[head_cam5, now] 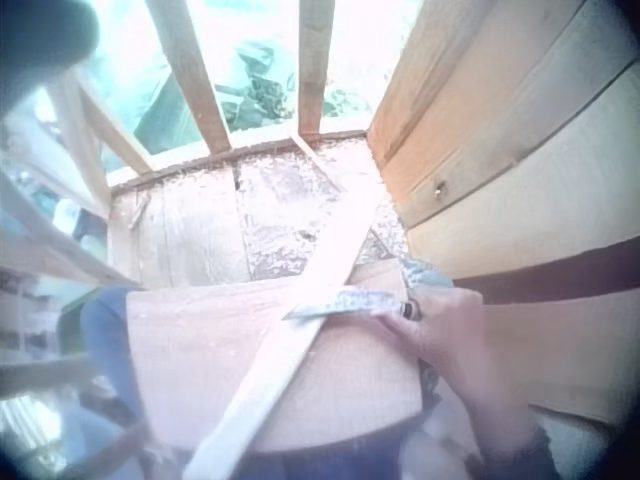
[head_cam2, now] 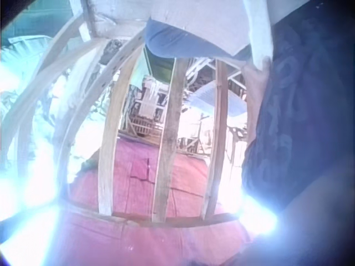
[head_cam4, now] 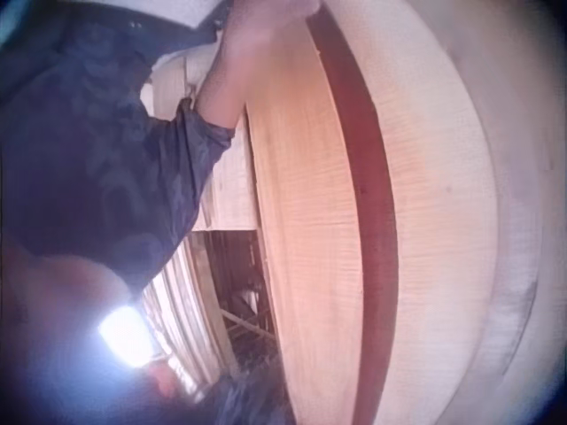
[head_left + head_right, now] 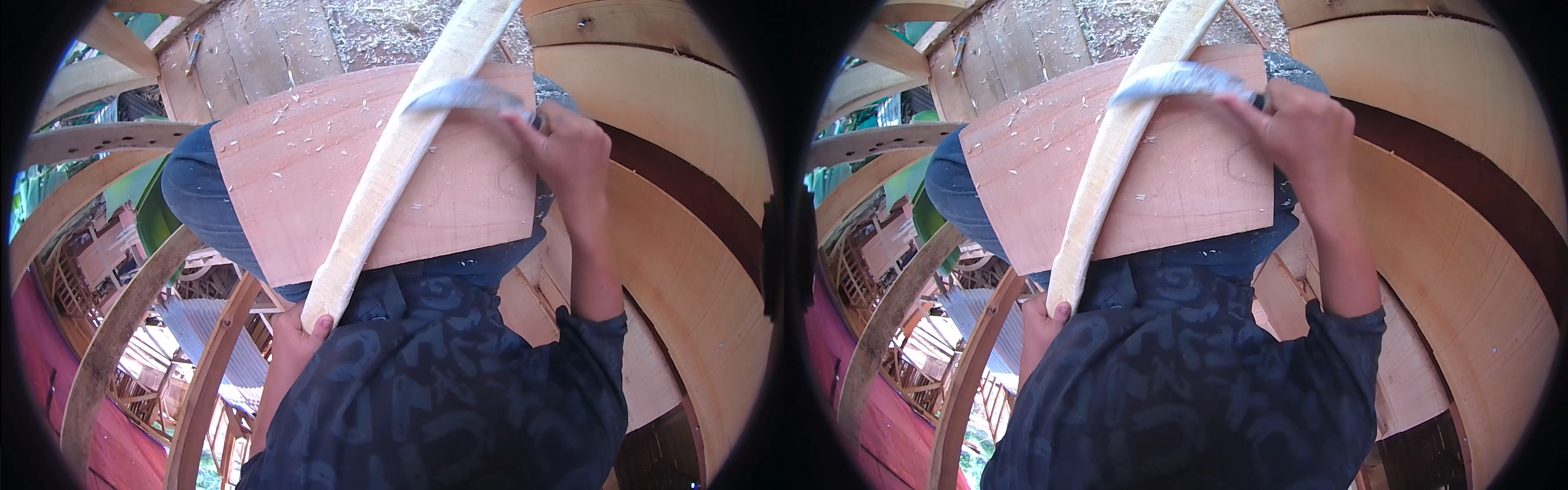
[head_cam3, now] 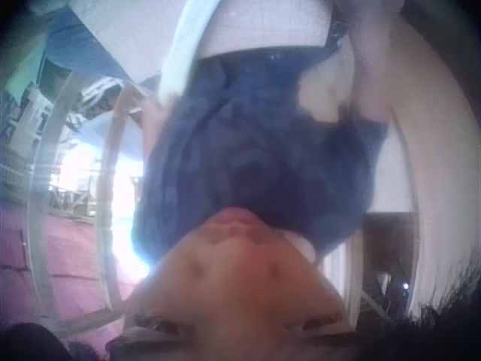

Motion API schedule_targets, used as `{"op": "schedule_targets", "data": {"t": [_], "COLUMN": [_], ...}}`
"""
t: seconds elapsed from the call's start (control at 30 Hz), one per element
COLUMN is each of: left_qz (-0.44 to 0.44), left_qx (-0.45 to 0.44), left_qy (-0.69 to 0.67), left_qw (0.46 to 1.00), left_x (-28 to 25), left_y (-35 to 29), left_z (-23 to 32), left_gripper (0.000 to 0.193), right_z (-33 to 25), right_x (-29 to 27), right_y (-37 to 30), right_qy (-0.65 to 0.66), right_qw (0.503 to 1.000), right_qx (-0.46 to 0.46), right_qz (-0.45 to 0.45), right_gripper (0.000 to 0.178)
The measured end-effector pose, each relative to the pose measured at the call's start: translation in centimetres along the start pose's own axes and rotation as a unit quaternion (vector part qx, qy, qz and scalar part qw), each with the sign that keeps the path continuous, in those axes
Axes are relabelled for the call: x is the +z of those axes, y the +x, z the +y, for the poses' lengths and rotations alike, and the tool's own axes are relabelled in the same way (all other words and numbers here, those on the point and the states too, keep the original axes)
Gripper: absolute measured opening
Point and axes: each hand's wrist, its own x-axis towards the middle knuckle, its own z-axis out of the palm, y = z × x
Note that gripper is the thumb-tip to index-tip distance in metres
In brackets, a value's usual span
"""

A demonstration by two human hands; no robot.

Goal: The person sits on the floor of a wooden structure and uses a curved knife to shave and shape a long, thin piece of light-colored wood. They hold the wood on their lap and repeatedly scrape the surface to remove thin shavings, refining the piece's profile.

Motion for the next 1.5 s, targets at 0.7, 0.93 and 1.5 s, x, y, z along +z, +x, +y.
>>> {"op": "schedule_targets", "data": {"t": [0.7,0.93,1.5], "left_qz": [-0.007,-0.024,-0.017], "left_qx": [-0.021,-0.015,-0.024], "left_qy": [-0.04,-0.04,-0.04], "left_qw": [0.999,0.999,0.999], "left_x": [0.1,0.0,-0.1], "left_y": [-0.2,-0.6,-0.8], "left_z": [0.9,-0.8,0.2], "left_gripper": [0.066,0.069,0.062], "right_z": [-0.4,0.5,1.0], "right_x": [0.3,0.1,0.1], "right_y": [-0.1,0.9,0.7], "right_qy": [0.072,0.017,-0.011], "right_qw": [0.997,0.999,0.999], "right_qx": [0.029,-0.028,-0.024], "right_qz": [-0.007,0.04,0.041], "right_gripper": [0.063,0.062,0.062]}}
